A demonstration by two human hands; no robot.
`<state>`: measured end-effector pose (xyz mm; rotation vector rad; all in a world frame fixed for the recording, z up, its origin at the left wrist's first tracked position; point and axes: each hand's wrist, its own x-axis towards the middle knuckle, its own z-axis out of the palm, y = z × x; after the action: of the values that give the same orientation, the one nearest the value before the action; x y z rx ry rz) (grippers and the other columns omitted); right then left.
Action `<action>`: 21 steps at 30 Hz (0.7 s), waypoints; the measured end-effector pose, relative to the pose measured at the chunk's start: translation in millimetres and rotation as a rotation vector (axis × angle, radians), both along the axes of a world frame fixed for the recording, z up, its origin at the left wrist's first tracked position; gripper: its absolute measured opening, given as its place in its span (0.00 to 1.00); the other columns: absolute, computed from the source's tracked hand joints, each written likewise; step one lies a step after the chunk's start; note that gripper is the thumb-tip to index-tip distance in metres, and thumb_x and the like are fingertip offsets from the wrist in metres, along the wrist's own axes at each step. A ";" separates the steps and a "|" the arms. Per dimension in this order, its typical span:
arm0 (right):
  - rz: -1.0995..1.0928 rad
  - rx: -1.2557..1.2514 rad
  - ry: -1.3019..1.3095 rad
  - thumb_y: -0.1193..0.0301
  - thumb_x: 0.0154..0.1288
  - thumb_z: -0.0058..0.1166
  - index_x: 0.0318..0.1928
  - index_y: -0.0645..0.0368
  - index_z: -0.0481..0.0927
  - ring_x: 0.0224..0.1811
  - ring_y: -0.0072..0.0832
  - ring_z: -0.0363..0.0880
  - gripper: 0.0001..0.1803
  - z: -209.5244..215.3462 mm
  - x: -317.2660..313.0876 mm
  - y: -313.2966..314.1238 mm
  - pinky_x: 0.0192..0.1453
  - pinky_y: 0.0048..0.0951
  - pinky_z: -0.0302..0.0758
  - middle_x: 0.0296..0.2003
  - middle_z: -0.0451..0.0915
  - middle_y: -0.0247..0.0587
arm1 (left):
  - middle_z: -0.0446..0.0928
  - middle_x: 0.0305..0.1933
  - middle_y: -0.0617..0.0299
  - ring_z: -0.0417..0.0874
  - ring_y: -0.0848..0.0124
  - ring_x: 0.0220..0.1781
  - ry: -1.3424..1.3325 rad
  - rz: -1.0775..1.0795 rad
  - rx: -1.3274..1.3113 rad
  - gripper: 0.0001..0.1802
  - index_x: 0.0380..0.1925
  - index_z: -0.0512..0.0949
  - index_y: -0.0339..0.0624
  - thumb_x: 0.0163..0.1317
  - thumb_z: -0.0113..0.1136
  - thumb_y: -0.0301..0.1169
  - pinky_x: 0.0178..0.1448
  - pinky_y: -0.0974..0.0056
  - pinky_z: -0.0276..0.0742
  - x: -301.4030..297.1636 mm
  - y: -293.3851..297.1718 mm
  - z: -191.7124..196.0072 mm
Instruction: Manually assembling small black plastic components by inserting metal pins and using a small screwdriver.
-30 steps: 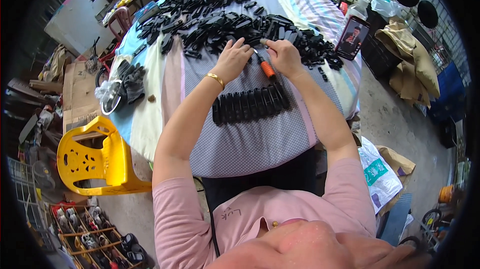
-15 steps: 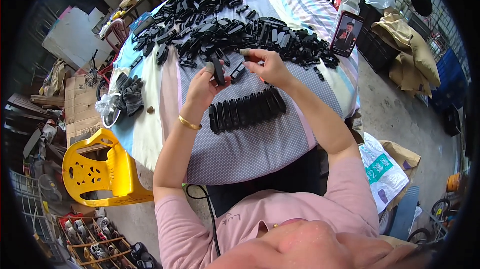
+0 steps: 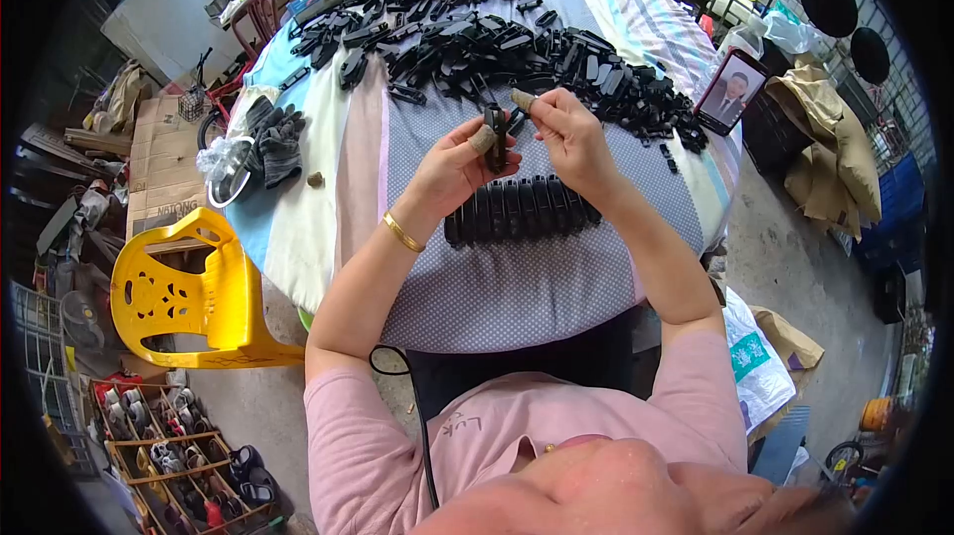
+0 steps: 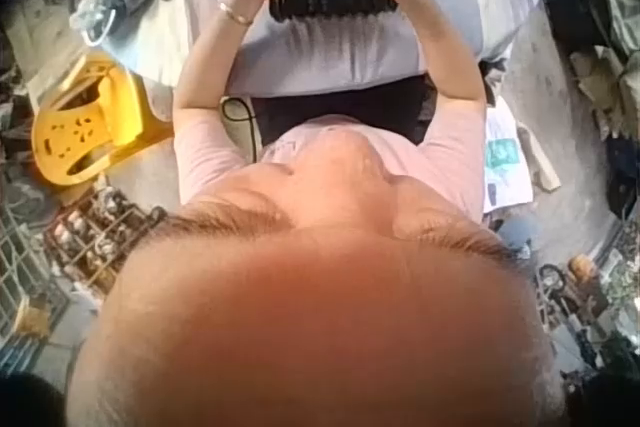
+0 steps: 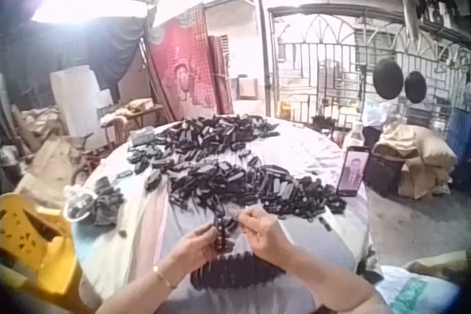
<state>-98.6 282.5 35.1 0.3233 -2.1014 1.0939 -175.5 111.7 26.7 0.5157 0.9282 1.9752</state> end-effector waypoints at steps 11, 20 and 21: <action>0.002 0.094 0.021 0.79 0.54 0.56 0.37 0.65 0.77 0.31 0.30 0.78 0.08 7.0 5.8 -6.8 0.33 0.24 0.74 0.31 0.78 0.45 | 0.75 0.45 0.53 0.80 0.61 0.46 0.083 0.080 -0.014 0.18 0.49 0.70 0.30 0.61 0.53 0.28 0.49 0.66 0.78 2.6 -8.4 17.9; 0.046 -0.087 0.077 0.80 0.57 0.55 0.39 0.66 0.78 0.30 0.22 0.78 0.08 1.9 4.4 -8.7 0.33 0.20 0.74 0.29 0.79 0.41 | 0.77 0.36 0.63 0.78 0.78 0.28 0.252 0.062 -0.207 0.18 0.50 0.71 0.37 0.61 0.56 0.30 0.25 0.77 0.70 8.4 -4.6 10.0; 0.019 -0.014 0.106 0.80 0.56 0.55 0.37 0.66 0.78 0.28 0.24 0.77 0.07 4.2 5.8 -10.0 0.31 0.21 0.73 0.28 0.78 0.41 | 0.76 0.33 0.65 0.74 0.81 0.25 0.253 0.086 -0.175 0.18 0.50 0.71 0.38 0.61 0.56 0.31 0.23 0.78 0.67 8.9 -4.0 9.0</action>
<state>-92.8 272.5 39.3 0.3869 -2.0002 1.0788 -166.6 107.7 35.7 0.6441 1.2867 1.9105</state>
